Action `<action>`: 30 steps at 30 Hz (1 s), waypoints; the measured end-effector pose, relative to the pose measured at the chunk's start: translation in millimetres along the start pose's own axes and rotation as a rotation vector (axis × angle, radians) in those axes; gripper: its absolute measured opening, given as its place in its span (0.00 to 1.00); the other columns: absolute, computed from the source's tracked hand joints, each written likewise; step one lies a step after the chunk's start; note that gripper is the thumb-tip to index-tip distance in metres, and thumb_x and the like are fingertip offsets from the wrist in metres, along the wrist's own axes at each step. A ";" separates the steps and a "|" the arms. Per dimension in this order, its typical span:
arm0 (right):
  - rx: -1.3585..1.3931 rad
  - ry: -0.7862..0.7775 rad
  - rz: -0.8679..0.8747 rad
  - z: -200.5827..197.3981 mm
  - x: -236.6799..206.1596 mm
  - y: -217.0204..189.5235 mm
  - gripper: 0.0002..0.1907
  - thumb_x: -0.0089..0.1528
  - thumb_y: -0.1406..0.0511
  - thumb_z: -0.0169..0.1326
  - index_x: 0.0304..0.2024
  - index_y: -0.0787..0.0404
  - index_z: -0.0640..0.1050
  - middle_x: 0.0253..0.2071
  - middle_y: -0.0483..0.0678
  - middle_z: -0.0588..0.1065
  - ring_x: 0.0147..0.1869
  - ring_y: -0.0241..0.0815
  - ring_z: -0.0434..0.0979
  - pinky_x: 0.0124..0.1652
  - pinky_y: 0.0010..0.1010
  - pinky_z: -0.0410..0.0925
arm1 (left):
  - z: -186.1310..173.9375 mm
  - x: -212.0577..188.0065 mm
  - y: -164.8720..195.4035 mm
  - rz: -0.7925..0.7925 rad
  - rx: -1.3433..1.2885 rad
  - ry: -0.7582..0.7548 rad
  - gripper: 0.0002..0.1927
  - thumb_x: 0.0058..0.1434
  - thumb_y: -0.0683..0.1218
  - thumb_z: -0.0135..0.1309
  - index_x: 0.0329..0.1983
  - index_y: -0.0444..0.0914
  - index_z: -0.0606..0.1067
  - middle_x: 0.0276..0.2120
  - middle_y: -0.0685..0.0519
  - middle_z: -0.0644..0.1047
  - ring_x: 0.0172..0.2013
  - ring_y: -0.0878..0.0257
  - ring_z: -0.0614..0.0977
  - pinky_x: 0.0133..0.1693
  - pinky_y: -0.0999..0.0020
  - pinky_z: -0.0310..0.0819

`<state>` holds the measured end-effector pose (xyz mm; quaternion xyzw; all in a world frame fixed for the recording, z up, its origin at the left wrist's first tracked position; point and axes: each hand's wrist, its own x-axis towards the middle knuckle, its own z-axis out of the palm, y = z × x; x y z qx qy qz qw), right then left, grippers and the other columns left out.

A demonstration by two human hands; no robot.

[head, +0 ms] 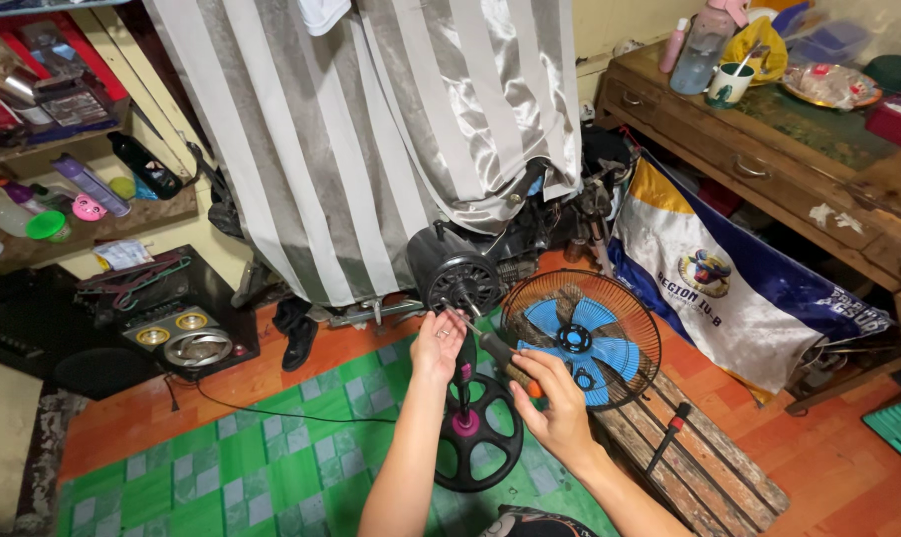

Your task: The person disassembles a pedestal fan on the floor, removing the front grille and fan blades from the motor housing. They then use a screwdriver to unscrew and work on the rear motor housing of the fan.

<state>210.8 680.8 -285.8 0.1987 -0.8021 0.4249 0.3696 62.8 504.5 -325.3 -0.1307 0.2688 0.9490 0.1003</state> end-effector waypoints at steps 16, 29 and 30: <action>-0.022 0.010 0.001 -1.9 5.1 0.6 0.20 0.56 0.71 0.63 0.51 0.63 0.78 0.53 0.54 0.76 0.53 0.52 0.81 0.48 0.35 0.74 | 0.4 -0.3 0.7 0.000 0.015 0.018 0.26 0.72 0.56 0.43 0.58 0.31 0.74 0.49 0.46 0.80 0.50 0.55 0.81 0.55 0.61 0.74; -0.034 -0.024 -0.008 -3.1 14.0 -3.2 0.19 0.56 0.71 0.63 0.50 0.63 0.78 0.51 0.54 0.77 0.52 0.52 0.81 0.47 0.35 0.74 | 3.2 1.0 7.7 -0.003 0.013 0.011 0.25 0.73 0.56 0.43 0.55 0.31 0.74 0.50 0.44 0.80 0.49 0.55 0.81 0.53 0.60 0.75; -0.037 -0.021 -0.012 -1.7 16.5 -2.6 0.19 0.56 0.71 0.63 0.50 0.63 0.78 0.51 0.54 0.77 0.52 0.52 0.81 0.47 0.35 0.74 | 3.1 1.4 7.6 -0.009 0.010 0.020 0.25 0.72 0.56 0.43 0.55 0.31 0.74 0.50 0.44 0.80 0.49 0.54 0.81 0.54 0.60 0.76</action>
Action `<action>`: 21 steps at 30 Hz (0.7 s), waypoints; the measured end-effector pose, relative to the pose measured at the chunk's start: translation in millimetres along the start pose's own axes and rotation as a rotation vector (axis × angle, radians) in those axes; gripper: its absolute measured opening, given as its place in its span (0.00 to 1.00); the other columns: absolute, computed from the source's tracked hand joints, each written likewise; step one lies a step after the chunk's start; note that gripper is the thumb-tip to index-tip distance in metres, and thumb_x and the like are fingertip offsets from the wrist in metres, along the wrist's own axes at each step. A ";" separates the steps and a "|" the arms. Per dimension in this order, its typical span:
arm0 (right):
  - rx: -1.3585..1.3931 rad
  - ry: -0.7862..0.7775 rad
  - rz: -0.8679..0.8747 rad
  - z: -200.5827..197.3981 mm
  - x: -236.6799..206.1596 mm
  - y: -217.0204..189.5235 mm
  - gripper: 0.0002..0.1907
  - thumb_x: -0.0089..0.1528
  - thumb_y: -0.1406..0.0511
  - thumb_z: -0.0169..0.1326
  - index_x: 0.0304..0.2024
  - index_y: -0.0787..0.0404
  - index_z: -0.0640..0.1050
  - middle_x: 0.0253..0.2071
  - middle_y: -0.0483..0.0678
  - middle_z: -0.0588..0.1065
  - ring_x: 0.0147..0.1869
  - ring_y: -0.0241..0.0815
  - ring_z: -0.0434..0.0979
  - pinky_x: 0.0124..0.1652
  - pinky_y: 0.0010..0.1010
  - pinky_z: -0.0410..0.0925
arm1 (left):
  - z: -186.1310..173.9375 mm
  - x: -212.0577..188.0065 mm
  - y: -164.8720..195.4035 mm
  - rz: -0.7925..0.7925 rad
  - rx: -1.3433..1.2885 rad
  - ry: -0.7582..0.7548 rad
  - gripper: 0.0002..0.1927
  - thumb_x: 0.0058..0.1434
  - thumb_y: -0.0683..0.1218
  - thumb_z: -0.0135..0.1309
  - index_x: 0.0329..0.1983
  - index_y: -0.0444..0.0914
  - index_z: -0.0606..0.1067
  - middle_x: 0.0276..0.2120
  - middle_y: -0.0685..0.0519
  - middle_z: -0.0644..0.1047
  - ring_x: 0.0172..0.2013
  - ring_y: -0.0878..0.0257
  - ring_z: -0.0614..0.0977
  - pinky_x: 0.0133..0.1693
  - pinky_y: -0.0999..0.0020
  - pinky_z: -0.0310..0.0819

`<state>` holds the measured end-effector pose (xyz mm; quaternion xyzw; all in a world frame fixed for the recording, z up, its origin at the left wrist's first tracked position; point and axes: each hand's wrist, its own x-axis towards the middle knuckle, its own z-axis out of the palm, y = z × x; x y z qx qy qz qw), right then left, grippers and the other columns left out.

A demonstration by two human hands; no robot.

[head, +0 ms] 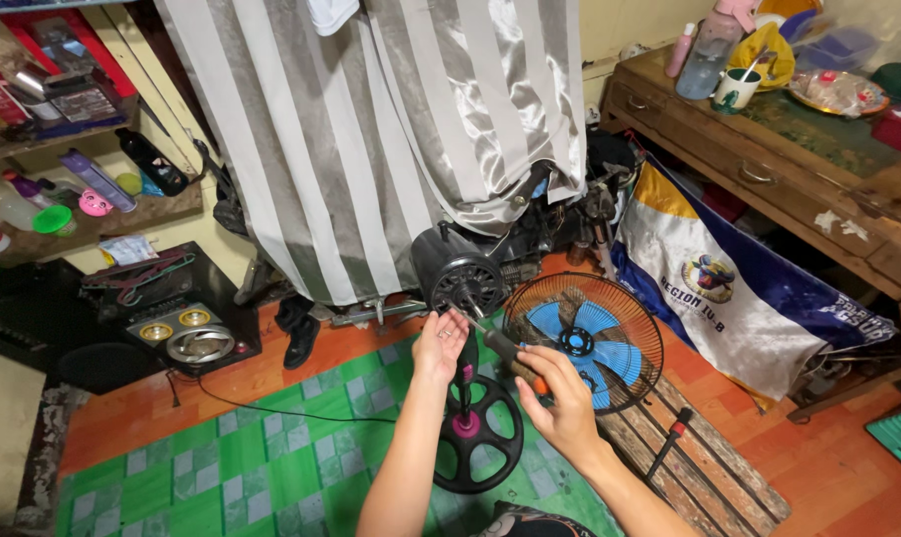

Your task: The person disassembles a pedestal fan on the floor, removing the front grille and fan blades from the motor housing. They then use a screwdriver to unscrew and work on the rear motor housing of the fan.

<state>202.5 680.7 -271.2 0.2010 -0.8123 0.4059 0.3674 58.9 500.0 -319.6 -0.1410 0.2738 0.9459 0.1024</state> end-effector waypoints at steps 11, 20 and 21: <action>-0.008 -0.011 -0.014 -2.9 0.8 -0.7 0.19 0.55 0.71 0.63 0.50 0.63 0.78 0.51 0.54 0.77 0.51 0.53 0.81 0.47 0.36 0.74 | -3.4 -8.4 5.8 0.091 0.234 -0.006 0.24 0.70 0.57 0.46 0.53 0.31 0.76 0.47 0.46 0.82 0.48 0.56 0.83 0.52 0.61 0.77; -0.003 0.007 -0.029 -2.3 2.8 2.8 0.19 0.55 0.71 0.64 0.50 0.63 0.78 0.51 0.55 0.77 0.52 0.53 0.81 0.48 0.36 0.74 | -2.6 -5.5 6.0 0.086 0.253 0.009 0.26 0.71 0.58 0.46 0.54 0.30 0.75 0.47 0.44 0.82 0.48 0.54 0.83 0.52 0.59 0.77; -0.002 0.008 -0.028 -2.9 2.7 3.1 0.19 0.55 0.72 0.64 0.50 0.64 0.78 0.51 0.55 0.77 0.52 0.53 0.81 0.48 0.36 0.74 | -2.6 -4.6 5.4 0.082 0.236 0.003 0.27 0.70 0.58 0.46 0.55 0.30 0.75 0.48 0.44 0.81 0.49 0.54 0.83 0.53 0.59 0.77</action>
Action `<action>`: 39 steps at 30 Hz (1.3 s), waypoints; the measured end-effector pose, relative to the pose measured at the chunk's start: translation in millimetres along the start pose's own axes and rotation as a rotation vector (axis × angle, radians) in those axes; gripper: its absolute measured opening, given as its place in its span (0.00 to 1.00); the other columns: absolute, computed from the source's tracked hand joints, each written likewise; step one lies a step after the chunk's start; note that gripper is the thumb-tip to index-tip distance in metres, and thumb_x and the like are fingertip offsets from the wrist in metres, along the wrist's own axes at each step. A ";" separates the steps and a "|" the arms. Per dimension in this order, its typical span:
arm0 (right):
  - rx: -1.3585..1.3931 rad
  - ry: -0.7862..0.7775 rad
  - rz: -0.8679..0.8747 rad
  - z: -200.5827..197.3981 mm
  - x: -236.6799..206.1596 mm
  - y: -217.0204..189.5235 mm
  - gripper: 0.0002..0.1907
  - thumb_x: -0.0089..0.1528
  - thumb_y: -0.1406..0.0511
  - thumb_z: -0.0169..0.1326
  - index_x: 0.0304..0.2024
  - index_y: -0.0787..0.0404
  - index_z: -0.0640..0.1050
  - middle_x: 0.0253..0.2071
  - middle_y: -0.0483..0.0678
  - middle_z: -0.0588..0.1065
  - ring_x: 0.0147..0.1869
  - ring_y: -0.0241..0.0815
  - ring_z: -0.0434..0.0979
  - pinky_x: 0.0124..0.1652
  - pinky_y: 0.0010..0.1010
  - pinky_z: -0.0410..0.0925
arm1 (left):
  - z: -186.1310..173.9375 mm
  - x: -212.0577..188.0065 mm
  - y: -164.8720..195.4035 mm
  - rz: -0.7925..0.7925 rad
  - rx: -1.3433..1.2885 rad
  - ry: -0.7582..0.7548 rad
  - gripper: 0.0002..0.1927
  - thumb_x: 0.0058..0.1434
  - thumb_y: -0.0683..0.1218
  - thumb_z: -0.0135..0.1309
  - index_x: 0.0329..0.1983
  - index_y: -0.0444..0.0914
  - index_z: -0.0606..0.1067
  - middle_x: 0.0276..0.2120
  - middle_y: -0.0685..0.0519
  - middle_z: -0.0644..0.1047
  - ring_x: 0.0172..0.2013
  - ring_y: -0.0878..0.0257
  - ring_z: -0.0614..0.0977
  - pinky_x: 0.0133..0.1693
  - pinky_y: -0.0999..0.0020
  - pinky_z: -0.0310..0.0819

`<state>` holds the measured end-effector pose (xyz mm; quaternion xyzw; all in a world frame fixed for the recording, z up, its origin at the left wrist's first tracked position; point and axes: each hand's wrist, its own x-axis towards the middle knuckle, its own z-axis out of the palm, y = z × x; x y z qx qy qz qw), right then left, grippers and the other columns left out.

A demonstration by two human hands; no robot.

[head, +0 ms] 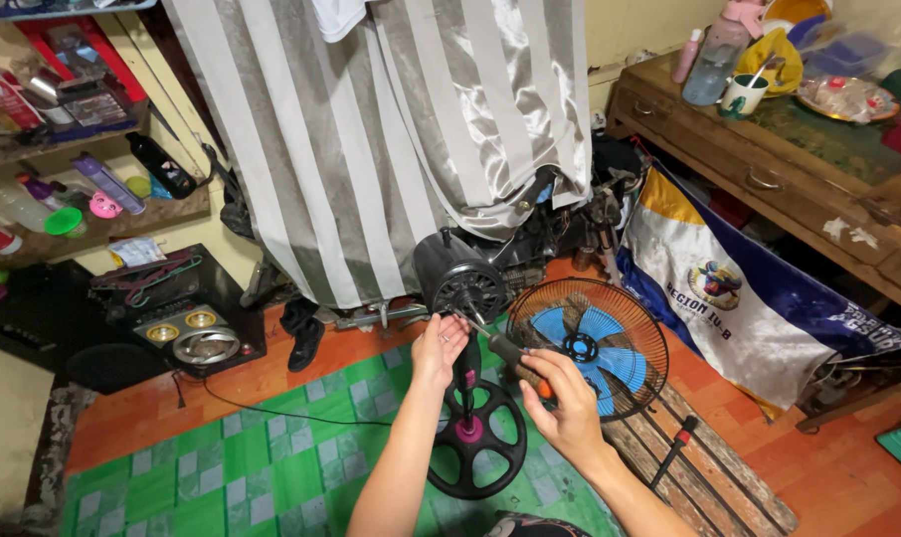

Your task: The person disassembles a pedestal fan on the floor, removing the front grille and fan blades from the motor housing. They then use a screwdriver to unscrew and work on the rear motor housing of the fan.

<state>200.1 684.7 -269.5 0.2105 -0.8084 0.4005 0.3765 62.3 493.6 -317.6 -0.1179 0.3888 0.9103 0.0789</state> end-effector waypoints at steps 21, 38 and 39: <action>0.016 0.016 0.089 -14.2 -1.8 -3.2 0.19 0.55 0.72 0.63 0.49 0.63 0.78 0.51 0.53 0.77 0.51 0.50 0.81 0.48 0.33 0.73 | 3.3 6.3 -6.0 -0.087 -0.302 -0.010 0.24 0.73 0.52 0.39 0.56 0.26 0.71 0.47 0.41 0.78 0.50 0.50 0.80 0.58 0.56 0.73; 0.309 0.102 0.397 -30.6 -50.8 17.3 0.16 0.59 0.75 0.58 0.50 0.68 0.79 0.51 0.52 0.76 0.54 0.42 0.77 0.51 0.29 0.71 | -21.5 -3.3 -32.4 -0.027 -0.243 -0.100 0.20 0.62 0.37 0.43 0.57 0.30 0.71 0.46 0.44 0.78 0.50 0.52 0.80 0.56 0.61 0.74; 0.389 0.113 0.476 -33.8 -56.7 22.2 0.15 0.60 0.75 0.57 0.51 0.68 0.78 0.52 0.51 0.75 0.53 0.40 0.76 0.49 0.27 0.71 | -24.6 -6.2 -40.6 -0.009 -0.225 -0.099 0.20 0.61 0.36 0.43 0.57 0.30 0.71 0.45 0.44 0.78 0.48 0.52 0.80 0.56 0.61 0.75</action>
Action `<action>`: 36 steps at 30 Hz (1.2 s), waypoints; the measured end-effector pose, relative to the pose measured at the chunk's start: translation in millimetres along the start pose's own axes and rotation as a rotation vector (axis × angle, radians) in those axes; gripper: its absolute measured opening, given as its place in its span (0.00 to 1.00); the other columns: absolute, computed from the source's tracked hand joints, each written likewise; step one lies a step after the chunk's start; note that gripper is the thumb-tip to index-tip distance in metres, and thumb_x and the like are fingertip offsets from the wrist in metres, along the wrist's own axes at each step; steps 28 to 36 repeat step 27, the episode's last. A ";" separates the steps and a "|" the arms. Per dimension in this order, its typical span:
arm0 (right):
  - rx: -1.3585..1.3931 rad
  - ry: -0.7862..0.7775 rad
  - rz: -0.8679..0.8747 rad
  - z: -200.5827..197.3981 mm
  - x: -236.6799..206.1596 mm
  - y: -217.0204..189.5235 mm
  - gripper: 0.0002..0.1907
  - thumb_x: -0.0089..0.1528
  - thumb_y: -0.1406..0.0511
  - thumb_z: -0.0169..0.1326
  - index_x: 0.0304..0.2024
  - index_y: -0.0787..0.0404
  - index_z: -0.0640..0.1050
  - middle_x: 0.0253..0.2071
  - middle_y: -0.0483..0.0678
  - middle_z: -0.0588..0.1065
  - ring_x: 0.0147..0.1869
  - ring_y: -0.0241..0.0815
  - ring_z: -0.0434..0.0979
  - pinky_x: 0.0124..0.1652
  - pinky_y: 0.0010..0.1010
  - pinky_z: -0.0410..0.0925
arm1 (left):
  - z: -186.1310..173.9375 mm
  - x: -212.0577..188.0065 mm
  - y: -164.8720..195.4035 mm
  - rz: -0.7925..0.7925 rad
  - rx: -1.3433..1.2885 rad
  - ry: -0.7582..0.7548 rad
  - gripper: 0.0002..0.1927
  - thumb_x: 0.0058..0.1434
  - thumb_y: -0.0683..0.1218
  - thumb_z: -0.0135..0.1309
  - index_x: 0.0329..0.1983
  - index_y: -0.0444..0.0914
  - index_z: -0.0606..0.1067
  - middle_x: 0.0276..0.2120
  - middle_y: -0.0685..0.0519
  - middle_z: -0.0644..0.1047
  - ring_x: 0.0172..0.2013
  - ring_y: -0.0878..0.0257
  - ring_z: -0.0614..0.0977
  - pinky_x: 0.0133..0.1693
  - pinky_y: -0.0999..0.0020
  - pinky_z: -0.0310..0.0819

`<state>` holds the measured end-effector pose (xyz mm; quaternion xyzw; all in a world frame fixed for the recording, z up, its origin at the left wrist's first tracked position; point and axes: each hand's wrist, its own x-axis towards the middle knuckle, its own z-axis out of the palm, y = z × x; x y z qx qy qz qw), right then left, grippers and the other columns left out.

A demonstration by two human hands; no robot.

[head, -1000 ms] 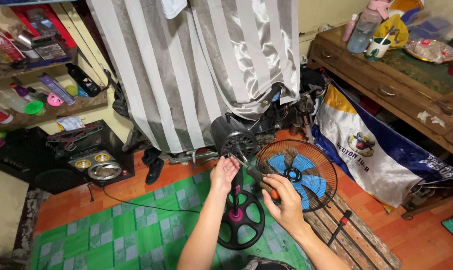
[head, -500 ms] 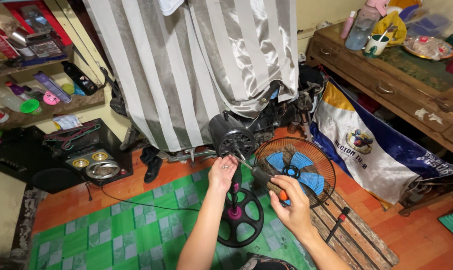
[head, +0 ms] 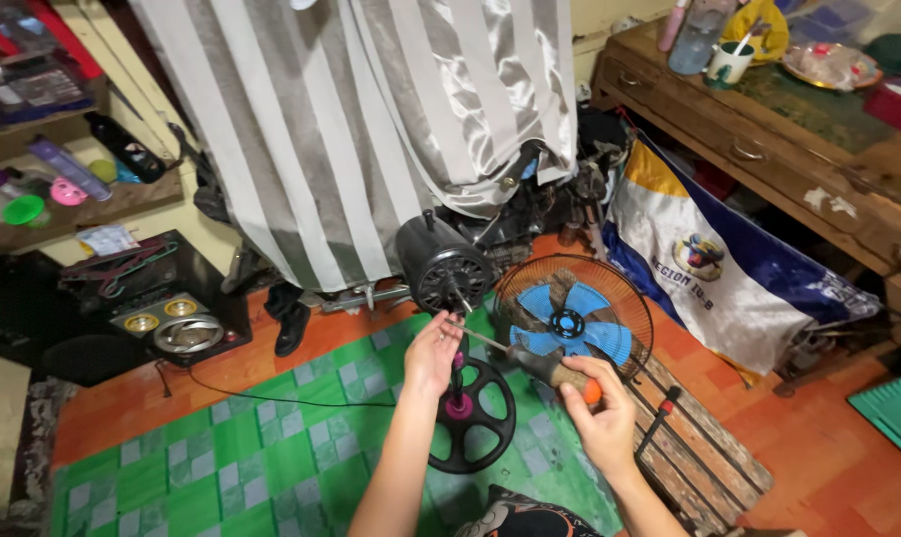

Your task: The person disassembles a pedestal fan on the floor, removing the front grille and fan blades from the motor housing. They then use a screwdriver to unscrew and work on the rear motor housing of the fan.

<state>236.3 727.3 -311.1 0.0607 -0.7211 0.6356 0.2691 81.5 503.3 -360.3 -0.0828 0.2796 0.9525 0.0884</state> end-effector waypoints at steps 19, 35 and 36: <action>0.448 0.511 0.521 -122.4 -83.8 101.0 0.17 0.68 0.69 0.52 0.59 0.69 0.75 0.50 0.53 0.77 0.41 0.42 0.81 0.42 0.34 0.74 | -16.1 7.1 -172.3 -0.501 0.269 0.048 0.16 0.64 0.37 0.45 0.56 0.32 0.70 0.46 0.46 0.78 0.51 0.52 0.81 0.53 0.61 0.76; 0.556 0.624 0.699 -150.0 -110.3 168.7 0.21 0.68 0.66 0.51 0.62 0.69 0.75 0.60 0.61 0.73 0.51 0.51 0.78 0.47 0.38 0.76 | -2.7 53.7 -225.3 -0.502 0.417 -0.057 0.17 0.66 0.37 0.46 0.57 0.28 0.70 0.49 0.38 0.78 0.50 0.46 0.82 0.57 0.53 0.76; 0.556 0.624 0.699 -150.0 -110.3 168.7 0.21 0.68 0.66 0.51 0.62 0.69 0.75 0.60 0.61 0.73 0.51 0.51 0.78 0.47 0.38 0.76 | -2.7 53.7 -225.3 -0.502 0.417 -0.057 0.17 0.66 0.37 0.46 0.57 0.28 0.70 0.49 0.38 0.78 0.50 0.46 0.82 0.57 0.53 0.76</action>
